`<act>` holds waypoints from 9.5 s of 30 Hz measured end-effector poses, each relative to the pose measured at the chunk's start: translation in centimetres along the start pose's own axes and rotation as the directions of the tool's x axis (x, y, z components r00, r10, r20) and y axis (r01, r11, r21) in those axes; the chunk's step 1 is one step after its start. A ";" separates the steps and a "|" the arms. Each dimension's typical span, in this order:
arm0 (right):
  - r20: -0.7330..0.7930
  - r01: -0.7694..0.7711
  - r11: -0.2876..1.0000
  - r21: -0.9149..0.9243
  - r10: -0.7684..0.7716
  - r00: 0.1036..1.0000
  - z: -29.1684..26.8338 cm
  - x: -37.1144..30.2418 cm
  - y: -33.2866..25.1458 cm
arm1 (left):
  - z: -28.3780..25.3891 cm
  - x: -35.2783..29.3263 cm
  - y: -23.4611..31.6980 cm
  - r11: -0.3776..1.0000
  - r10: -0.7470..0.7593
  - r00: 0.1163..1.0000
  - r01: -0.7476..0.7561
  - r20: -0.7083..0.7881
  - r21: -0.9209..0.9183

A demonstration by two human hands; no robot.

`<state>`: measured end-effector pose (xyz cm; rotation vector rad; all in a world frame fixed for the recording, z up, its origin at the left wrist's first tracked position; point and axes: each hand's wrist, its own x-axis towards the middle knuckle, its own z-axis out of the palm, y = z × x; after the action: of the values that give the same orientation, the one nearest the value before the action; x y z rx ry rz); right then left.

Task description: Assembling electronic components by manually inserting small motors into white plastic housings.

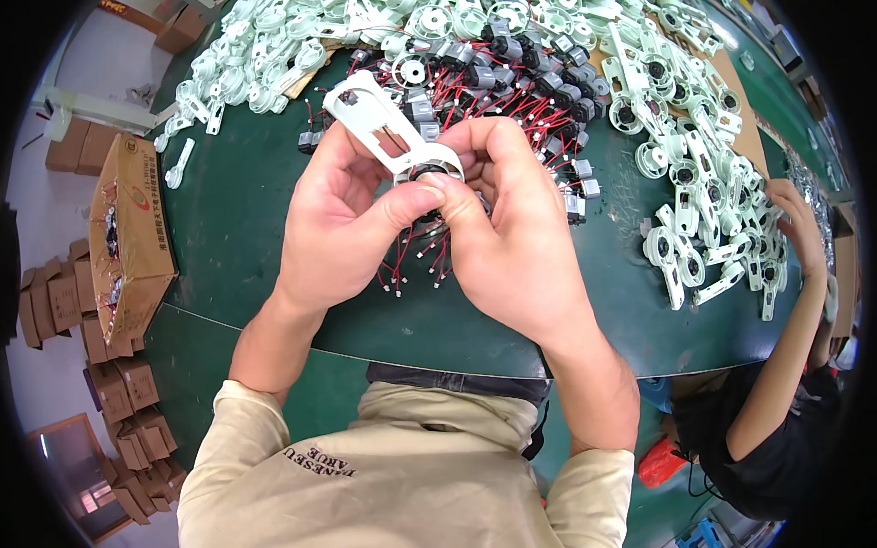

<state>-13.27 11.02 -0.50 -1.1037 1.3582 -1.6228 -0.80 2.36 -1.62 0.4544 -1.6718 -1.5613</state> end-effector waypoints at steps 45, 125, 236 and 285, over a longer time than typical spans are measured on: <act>-0.164 0.106 0.988 0.114 -0.087 0.983 -1.3 0.5 -0.9 | -1.6 0.9 0.8 0.791 -0.231 0.938 0.335 0.257 -0.512; -0.088 0.101 0.909 -0.405 -0.149 0.985 -1.6 -0.4 -1.7 | -0.6 0.0 0.6 0.918 -0.205 0.973 0.229 0.108 -0.325; -0.015 0.000 0.989 0.146 0.002 1.000 -0.4 0.3 0.7 | 0.3 0.0 0.0 0.984 -0.113 0.994 0.114 0.013 -0.138; -0.124 -0.027 0.795 -0.606 -0.061 0.990 -8.5 1.1 -1.4 | -15.3 2.8 -2.3 0.986 -0.151 0.969 0.134 -0.196 -0.098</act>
<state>-21.58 13.23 0.49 -1.3805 2.0574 -1.3102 8.19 -10.27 -4.01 0.6793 -1.4391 -1.6225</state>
